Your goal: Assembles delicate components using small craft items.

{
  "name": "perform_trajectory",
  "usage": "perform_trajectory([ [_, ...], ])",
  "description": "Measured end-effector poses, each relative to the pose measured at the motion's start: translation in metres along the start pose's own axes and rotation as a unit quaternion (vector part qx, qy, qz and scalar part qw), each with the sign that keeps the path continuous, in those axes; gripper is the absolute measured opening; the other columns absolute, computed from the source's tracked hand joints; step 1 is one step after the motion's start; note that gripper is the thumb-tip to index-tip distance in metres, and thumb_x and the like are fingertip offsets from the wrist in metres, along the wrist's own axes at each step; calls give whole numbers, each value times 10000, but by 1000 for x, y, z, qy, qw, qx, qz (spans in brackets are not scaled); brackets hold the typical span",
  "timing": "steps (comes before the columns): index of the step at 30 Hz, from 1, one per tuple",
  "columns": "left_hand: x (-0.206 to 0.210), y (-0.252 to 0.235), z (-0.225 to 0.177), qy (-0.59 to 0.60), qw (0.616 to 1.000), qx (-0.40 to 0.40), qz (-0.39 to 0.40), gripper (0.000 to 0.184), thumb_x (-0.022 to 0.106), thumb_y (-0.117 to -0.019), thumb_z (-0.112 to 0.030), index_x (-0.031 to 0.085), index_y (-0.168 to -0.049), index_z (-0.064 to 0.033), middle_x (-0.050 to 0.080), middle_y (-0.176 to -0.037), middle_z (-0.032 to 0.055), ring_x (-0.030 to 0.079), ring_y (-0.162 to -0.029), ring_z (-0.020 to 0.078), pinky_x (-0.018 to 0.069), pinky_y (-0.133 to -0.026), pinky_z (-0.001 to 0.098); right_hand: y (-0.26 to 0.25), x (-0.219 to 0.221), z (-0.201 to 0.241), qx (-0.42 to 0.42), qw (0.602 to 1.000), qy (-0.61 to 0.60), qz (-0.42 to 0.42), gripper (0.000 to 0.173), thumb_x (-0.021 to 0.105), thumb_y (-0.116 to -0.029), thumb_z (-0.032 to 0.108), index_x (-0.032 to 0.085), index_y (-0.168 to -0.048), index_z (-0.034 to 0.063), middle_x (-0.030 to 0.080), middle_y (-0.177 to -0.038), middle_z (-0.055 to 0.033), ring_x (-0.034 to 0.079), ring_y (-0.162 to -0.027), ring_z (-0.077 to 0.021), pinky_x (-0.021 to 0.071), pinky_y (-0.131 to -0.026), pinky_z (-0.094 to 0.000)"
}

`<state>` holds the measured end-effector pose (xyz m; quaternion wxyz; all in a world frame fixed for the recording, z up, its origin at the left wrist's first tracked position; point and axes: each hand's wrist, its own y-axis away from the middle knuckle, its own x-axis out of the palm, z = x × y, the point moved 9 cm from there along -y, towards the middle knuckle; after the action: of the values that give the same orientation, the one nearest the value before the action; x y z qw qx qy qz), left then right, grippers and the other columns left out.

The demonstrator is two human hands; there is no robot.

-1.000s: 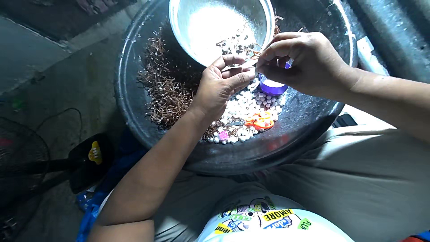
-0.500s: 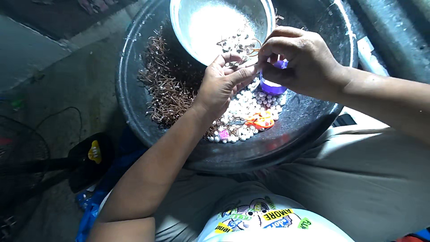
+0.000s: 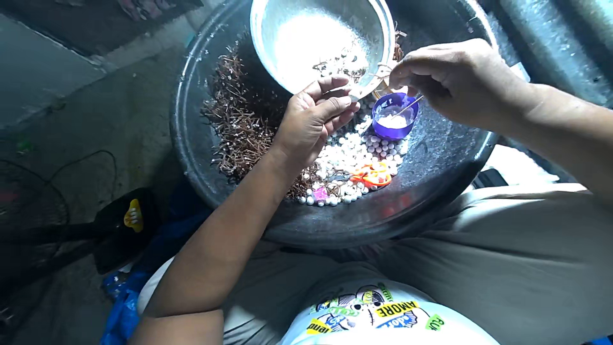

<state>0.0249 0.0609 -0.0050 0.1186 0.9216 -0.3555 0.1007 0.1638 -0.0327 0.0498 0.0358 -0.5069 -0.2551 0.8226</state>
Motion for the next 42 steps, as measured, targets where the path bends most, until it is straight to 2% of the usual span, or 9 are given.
perform_trajectory([
  [3, -1, 0, -1, -5, 1000, -3, -4, 210, 492, -1010, 73, 636, -1109, -44, 704, -1005, 47, 701, -855, 98, 593, -813, 228, 0, -3, 2, -1, 1000, -1, -8, 192, 439, -1056, 78, 613, -1128, 39, 673, -943, -113, 668, -798, -201, 549, -716, -378],
  [6, -2, 0, -2, -3, 1000, -6, -13, 201, 494, -1013, 64, 654, -1099, -22, 706, -995, 54, 698, -834, 89, 593, -801, 216, 1, -4, -2, 21, 999, -25, -9, 202, 483, -1061, 122, 550, -1231, 35, 698, -1026, -92, 693, -879, -141, 574, -809, -319],
  [8, -3, 0, -3, -9, 1000, -2, -16, 187, 505, -1013, 52, 658, -1096, -17, 714, -986, 51, 699, -830, 81, 592, -804, 213, 1, -3, -4, 30, 999, -45, -4, 256, 494, -1055, 118, 587, -1281, 40, 712, -1031, -85, 688, -880, -129, 565, -824, -308],
  [12, -4, 0, -6, -29, 999, 19, -10, 126, 584, -988, 41, 659, -1046, -42, 706, -943, 26, 678, -795, 59, 579, -780, 195, 1, 0, -3, 35, 998, -60, 5, 263, 485, -1053, 123, 654, -1248, 69, 715, -1028, -65, 677, -886, -87, 552, -831, -269],
  [17, -5, 0, -9, -48, 998, 41, -6, 139, 575, -976, 62, 659, -1005, -45, 721, -918, 24, 680, -765, 46, 580, -754, 182, 0, 2, 1, 35, 996, -79, 8, 268, 482, -1050, 120, 699, -1203, 83, 713, -1042, -41, 639, -874, -19, 522, -814, -211],
  [26, 3, 4, -14, -66, 995, 67, 21, 201, 551, -959, 103, 681, -1061, -12, 708, -955, -1, 694, -835, 57, 598, -836, 228, -3, 2, 8, 24, 992, -125, -22, 209, 540, -1038, 142, 713, -1105, 46, 708, -978, -1, 617, -838, 81, 514, -793, -107],
  [31, 3, 4, -15, -72, 994, 82, 27, 205, 604, -920, 127, 652, -1046, -28, 706, -918, -4, 704, -832, 63, 605, -816, 229, -5, -2, 12, 5, 992, -112, -53, 198, 578, -1027, 160, 730, -1063, 38, 697, -939, -10, 592, -799, 68, 493, -746, -116],
  [36, 2, 4, -16, -75, 993, 89, 18, 180, 625, -921, 110, 653, -1006, -46, 702, -886, -19, 699, -806, 49, 602, -803, 214, -5, -1, 13, 9, 992, -115, -54, 194, 573, -1025, 149, 728, -1059, 37, 694, -940, -6, 587, -805, 74, 490, -753, -113],
  [42, 0, 4, -19, -79, 993, 85, -2, 145, 616, -945, 78, 651, -1005, -49, 697, -888, -20, 686, -788, 44, 595, -780, 207, -5, 4, -1, 62, 975, -211, -29, 146, 575, -1016, 103, 687, -1086, 40, 673, -904, 54, 607, -774, 78, 525, -735, -109],
])
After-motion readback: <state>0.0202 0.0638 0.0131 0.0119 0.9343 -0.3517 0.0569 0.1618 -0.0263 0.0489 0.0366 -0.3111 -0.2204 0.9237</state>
